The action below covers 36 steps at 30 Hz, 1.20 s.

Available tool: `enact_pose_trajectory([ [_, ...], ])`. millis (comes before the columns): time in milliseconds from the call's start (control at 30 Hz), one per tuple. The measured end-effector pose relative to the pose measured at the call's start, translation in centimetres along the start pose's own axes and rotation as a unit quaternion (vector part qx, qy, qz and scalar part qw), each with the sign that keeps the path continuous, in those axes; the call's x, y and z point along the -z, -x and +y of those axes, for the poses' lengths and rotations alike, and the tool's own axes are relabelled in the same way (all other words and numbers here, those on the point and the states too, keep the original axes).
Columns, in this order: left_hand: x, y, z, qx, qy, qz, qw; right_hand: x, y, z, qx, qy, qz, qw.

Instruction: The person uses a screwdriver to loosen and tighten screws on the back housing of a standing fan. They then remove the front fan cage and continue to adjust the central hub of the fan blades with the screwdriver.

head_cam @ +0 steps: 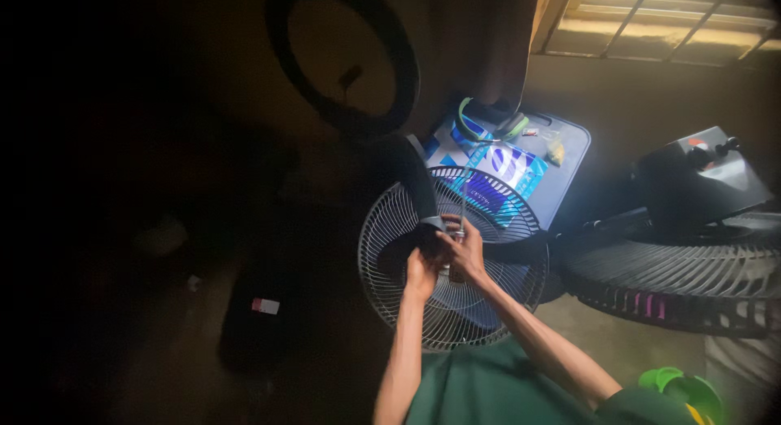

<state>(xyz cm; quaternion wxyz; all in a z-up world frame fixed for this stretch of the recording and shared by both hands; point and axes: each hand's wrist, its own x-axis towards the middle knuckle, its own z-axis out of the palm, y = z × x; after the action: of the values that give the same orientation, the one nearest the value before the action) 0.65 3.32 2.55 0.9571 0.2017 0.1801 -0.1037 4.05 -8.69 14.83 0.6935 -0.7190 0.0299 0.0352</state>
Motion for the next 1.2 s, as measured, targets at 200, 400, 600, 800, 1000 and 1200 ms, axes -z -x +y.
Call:
enact_pose_trajectory([
  [200,2.4,4.1,1.3,0.081,-0.023,0.014,0.996,1.2,-1.0,6.7,-0.196,-0.107,0.043,0.974],
  [400,3.5,6.8,1.0,0.081,-0.070,0.018,0.994,2.8,-0.3,10.5,-0.284,-0.080,0.100,0.950],
  [600,3.0,5.6,-0.1,0.032,-0.079,0.009,0.996,2.6,-0.1,10.6,-0.263,0.018,0.103,0.959],
  [800,1.6,3.0,-1.1,0.012,-0.081,0.052,0.995,3.3,0.3,10.2,-0.314,-0.060,0.036,0.947],
  [1000,0.2,0.5,-2.2,0.021,-0.118,0.098,0.988,5.4,0.6,10.4,-0.286,0.031,0.027,0.957],
  [1200,-0.5,-0.8,-3.5,0.036,-0.137,0.119,0.983,7.2,1.2,11.1,-0.291,0.092,0.048,0.951],
])
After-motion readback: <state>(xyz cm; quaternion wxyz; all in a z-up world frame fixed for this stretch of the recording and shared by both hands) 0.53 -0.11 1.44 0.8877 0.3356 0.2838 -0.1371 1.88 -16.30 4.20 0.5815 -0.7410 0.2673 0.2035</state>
